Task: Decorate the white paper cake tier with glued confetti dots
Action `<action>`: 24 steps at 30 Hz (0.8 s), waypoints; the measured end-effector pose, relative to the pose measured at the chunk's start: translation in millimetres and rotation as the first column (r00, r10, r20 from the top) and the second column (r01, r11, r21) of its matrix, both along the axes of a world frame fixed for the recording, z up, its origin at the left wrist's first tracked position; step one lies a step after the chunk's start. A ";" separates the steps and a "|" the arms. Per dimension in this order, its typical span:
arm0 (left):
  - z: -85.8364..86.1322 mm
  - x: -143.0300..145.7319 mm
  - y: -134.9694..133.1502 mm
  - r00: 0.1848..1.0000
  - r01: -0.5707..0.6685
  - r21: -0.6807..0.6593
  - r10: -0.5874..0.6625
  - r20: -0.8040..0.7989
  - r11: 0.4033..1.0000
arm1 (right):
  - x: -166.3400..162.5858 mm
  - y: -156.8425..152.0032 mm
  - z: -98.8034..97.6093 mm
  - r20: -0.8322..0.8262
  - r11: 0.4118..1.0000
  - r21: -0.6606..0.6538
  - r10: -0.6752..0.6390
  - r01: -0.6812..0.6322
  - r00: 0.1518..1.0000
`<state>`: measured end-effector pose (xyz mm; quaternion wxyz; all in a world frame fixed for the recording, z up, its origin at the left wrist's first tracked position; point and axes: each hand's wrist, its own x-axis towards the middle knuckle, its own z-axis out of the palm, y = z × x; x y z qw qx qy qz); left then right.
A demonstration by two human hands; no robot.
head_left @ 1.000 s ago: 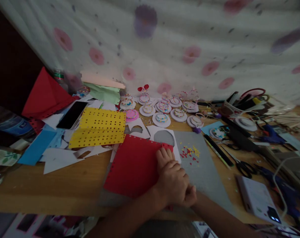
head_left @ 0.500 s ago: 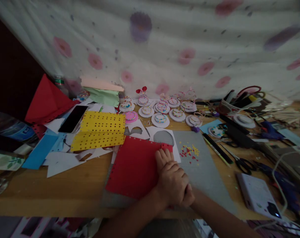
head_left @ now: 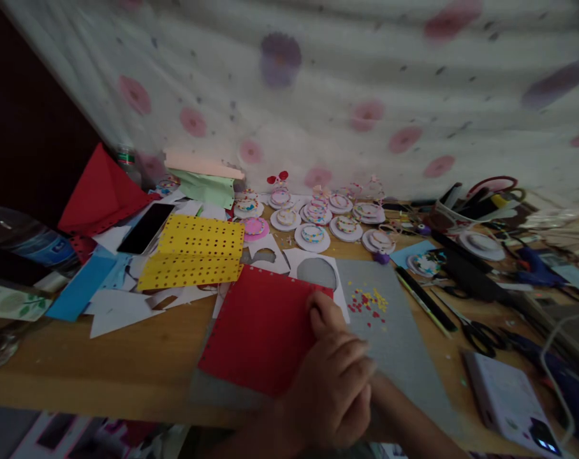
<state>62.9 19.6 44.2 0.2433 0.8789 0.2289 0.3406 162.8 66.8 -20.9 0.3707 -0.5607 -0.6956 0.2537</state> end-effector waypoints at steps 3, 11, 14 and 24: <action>-6.0 -29.2 -18.7 0.998 -0.059 -0.082 0.055 -0.041 0.995 | 23.6 19.6 12.6 -0.148 0.997 -0.056 -0.054 0.046 0.988; -38.5 -66.8 -32.0 0.891 -0.269 -0.133 0.194 -0.411 0.954 | 76.1 -23.8 36.8 -0.244 0.989 -0.045 -0.147 0.140 0.958; -40.8 -68.7 -28.8 0.835 -0.259 -0.130 0.154 -0.529 0.957 | 84.7 -59.1 27.0 0.019 1.000 0.016 -0.004 0.004 1.000; -38.5 -78.4 -27.5 0.772 -0.247 -0.008 0.192 -0.606 0.969 | 92.0 -103.3 11.9 0.526 0.996 0.016 0.067 -0.089 0.848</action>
